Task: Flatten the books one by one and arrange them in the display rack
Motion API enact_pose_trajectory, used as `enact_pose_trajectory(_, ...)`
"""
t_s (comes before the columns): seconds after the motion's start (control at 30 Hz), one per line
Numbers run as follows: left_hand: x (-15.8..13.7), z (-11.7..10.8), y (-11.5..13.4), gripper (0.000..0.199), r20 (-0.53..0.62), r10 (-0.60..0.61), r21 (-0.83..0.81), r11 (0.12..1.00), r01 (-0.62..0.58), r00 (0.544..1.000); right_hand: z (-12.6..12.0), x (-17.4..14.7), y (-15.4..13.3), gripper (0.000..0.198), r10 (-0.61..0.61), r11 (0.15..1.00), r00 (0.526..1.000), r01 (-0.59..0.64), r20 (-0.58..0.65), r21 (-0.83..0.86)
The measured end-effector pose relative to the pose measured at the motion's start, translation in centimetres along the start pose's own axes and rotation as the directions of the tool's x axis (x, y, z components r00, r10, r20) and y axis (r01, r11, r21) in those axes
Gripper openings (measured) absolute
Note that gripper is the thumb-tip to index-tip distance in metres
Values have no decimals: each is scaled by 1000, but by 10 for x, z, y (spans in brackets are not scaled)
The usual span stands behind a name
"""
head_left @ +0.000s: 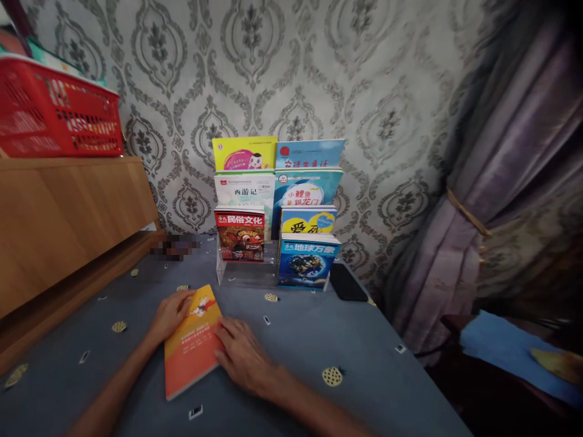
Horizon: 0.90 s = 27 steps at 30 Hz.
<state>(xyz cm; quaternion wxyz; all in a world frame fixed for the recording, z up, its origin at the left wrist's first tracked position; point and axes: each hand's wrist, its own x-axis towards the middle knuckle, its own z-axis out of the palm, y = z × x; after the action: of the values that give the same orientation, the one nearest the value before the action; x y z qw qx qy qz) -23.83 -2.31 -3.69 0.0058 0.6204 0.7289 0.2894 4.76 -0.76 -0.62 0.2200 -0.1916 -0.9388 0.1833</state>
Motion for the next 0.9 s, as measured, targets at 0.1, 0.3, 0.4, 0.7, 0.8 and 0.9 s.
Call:
enact_pose_trajectory(0.1, -8, 7, 20, 45, 33, 47, -76, 996, -45, 998, -11, -20, 6, 44, 52, 997, 996, -57, 74, 60)
enact_pose_trajectory(0.3, -11, 30, 60, 40, 66, 130, -217, 970, -113, 989, -20, -44, 21, 54, 97, 985, 993, -106, 70, 136)
enact_pose_trajectory(0.4, -8, 42, 81, 38, 104, 187, -295, 944, -149, 977, -19, -48, 35, 55, 140, 983, 989, -144, 39, 113)
enact_pose_trajectory(0.7, 17, 79, 143, 35, 188, 344, -398, 883, -249, 920, -29, -66, 89, 45, 269, 959, 953, -279, -138, -57)
enact_pose_trajectory(0.8, 28, 92, 162, 34, 203, 400, -430, 856, -286, 894, -38, -73, 106, 43, 304, 942, 929, -326, -210, -77)
enact_pose_trajectory(0.9, 35, 100, 175, 32, 169, 404, -465, 837, -289, 899, -47, -78, 117, 41, 329, 932, 912, -356, -245, -71)
